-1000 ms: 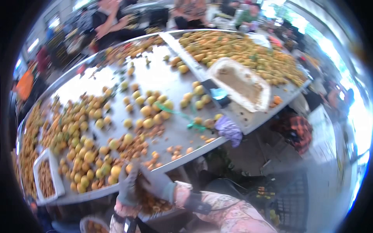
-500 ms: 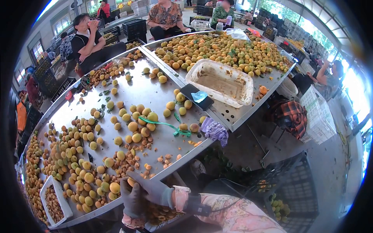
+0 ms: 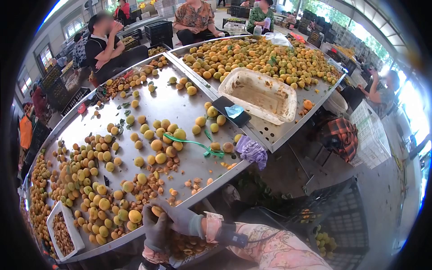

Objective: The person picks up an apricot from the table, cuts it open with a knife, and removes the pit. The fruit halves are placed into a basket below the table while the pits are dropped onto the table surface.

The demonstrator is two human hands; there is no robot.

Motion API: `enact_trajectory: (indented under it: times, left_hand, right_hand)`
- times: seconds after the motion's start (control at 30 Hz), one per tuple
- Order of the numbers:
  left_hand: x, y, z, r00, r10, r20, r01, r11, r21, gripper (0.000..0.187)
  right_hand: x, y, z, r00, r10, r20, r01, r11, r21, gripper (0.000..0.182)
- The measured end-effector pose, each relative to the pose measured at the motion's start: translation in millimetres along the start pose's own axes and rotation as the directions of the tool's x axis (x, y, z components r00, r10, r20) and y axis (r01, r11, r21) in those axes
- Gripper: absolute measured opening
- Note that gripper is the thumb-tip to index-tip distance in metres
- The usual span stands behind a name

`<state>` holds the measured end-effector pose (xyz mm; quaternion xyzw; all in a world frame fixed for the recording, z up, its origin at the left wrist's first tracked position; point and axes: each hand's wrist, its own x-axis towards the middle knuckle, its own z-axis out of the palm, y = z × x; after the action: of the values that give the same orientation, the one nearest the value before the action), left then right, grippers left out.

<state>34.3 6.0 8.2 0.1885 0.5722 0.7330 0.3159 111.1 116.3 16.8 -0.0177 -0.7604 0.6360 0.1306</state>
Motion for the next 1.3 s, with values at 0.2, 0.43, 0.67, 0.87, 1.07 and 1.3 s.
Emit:
enact_trajectory:
  times: [0.2,0.43,0.67,0.87,1.07,1.3]
  left_hand:
    - [5,0,-8,0.999,-0.018,0.047,0.017,1.0,0.018,0.031]
    - [0,-13,-18,0.998,-0.058,-0.005,0.059,0.997,0.051,0.027]
    - [1,12,3,0.997,0.041,-0.063,-0.032,0.99,0.134,0.012]
    - [0,17,-25,0.993,-0.116,0.016,0.117,0.973,-0.199,0.023]
    - [-11,56,-30,0.861,-0.276,0.428,0.121,0.927,0.355,0.034]
    - [-11,35,-22,0.95,-0.169,0.264,0.129,0.978,0.163,0.036]
  right_hand:
    - [-1,5,7,1.0,0.013,-0.01,-0.012,0.999,0.052,0.059]
    - [2,-33,-23,0.799,0.456,0.392,-0.591,0.718,0.368,0.056]
    - [3,-29,-22,0.945,0.313,0.09,-0.307,0.761,0.571,0.059]
    - [7,-31,-51,0.901,0.408,0.15,-0.366,0.525,0.769,0.054]
    - [7,-32,-57,0.898,0.379,0.225,-0.369,0.367,0.854,0.049]
    - [5,-34,-40,0.861,0.366,0.353,-0.476,0.336,0.812,0.06]
